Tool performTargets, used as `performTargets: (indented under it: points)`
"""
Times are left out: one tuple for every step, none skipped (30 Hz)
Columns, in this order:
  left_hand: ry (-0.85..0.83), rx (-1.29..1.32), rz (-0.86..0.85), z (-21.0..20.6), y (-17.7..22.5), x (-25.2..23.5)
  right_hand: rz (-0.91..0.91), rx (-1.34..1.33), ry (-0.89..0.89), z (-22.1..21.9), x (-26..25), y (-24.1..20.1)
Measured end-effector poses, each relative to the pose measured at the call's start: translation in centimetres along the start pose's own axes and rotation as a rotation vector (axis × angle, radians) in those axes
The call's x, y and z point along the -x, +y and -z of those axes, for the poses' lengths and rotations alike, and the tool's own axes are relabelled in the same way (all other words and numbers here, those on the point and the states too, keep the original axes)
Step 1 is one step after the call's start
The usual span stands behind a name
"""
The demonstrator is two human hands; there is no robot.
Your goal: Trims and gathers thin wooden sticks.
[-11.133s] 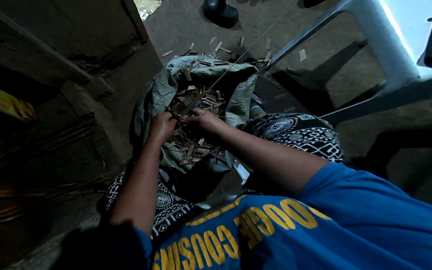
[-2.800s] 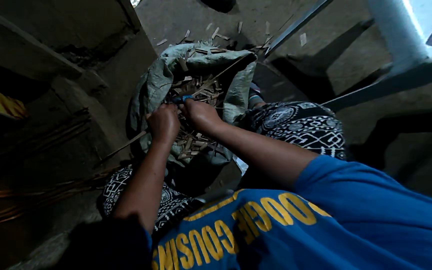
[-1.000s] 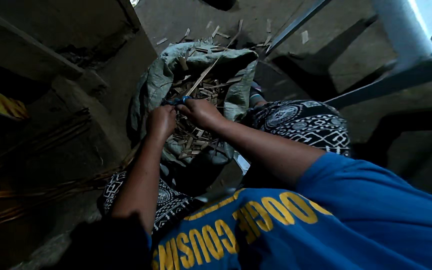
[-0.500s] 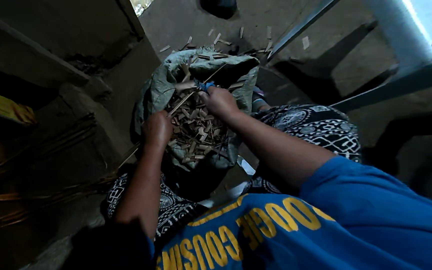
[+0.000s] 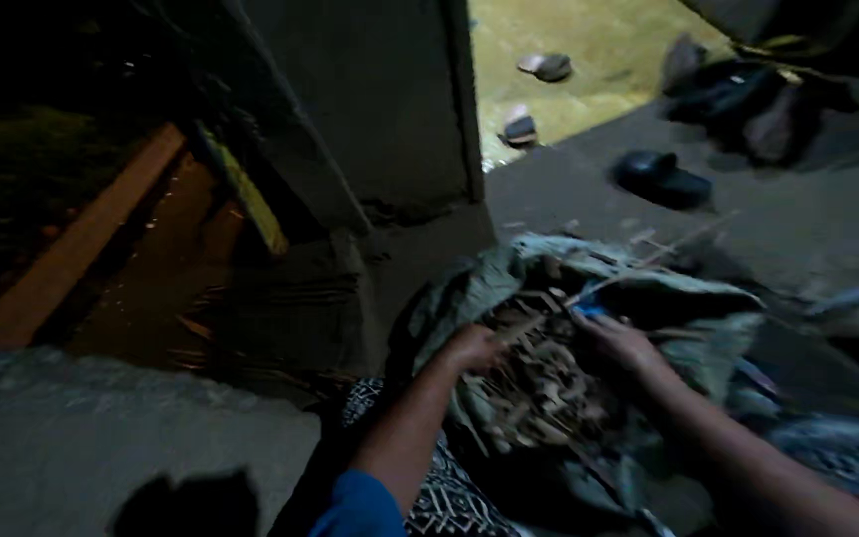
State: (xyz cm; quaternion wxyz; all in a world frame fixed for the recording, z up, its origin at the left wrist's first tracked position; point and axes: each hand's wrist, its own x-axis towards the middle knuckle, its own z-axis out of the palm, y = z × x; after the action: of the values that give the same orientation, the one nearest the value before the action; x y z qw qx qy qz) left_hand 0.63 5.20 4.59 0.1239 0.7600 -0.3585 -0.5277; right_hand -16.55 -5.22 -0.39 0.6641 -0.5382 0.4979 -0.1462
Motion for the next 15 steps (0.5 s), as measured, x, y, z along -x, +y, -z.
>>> performTargets:
  points:
    - [0.012,0.033,-0.001,-0.2,-0.3,0.7,0.069,0.061,-0.055,-0.5,1.5,0.1]
    - [0.030,0.053,-0.005,-0.5,-0.6,1.4,0.125,0.121,-0.114,-0.9,2.8,0.3]
    - [0.046,0.055,-0.004,-0.8,-0.7,2.1,0.161,0.189,-0.174,-1.2,4.0,0.6]
    - [0.054,0.043,0.003,-1.0,-0.7,2.8,0.180,0.258,-0.220,-1.5,5.1,0.8]
    - [0.062,0.033,0.015,-1.1,-0.5,3.7,0.208,0.318,-0.252,-1.8,5.7,1.2]
    - [0.066,0.037,0.020,-1.4,-0.4,4.6,0.228,0.368,-0.280,-1.9,6.3,1.5]
    - [0.065,0.043,0.017,-1.6,-0.4,5.3,0.251,0.402,-0.293,-1.9,6.5,1.9]
    - [0.066,0.049,0.010,-1.8,-0.5,5.8,0.261,0.424,-0.299,-1.9,6.8,2.2]
    - [0.073,0.048,-0.004,-2.1,-0.7,6.2,0.263,0.446,-0.304,-1.9,7.3,2.1]
    - [0.083,0.038,-0.022,-2.5,-0.9,6.7,0.266,0.475,-0.309,-1.9,7.8,1.8]
    - [0.092,0.018,-0.037,-2.8,-0.9,7.3,0.270,0.511,-0.307,-1.9,8.3,1.5]
    - [0.108,-0.019,-0.060,-3.1,-0.8,7.9,0.283,0.546,-0.299,-2.0,8.6,1.5]
    - [0.134,-0.055,-0.093,-3.4,-0.9,8.4,0.303,0.573,-0.286,-2.1,8.8,1.6]
    - [0.158,-0.111,-0.124,-3.8,-0.8,8.9,0.320,0.595,-0.275,-2.3,9.0,1.6]
    - [0.181,-0.173,-0.143,-4.2,-0.6,9.6,0.326,0.620,-0.263,-2.5,9.1,1.6]
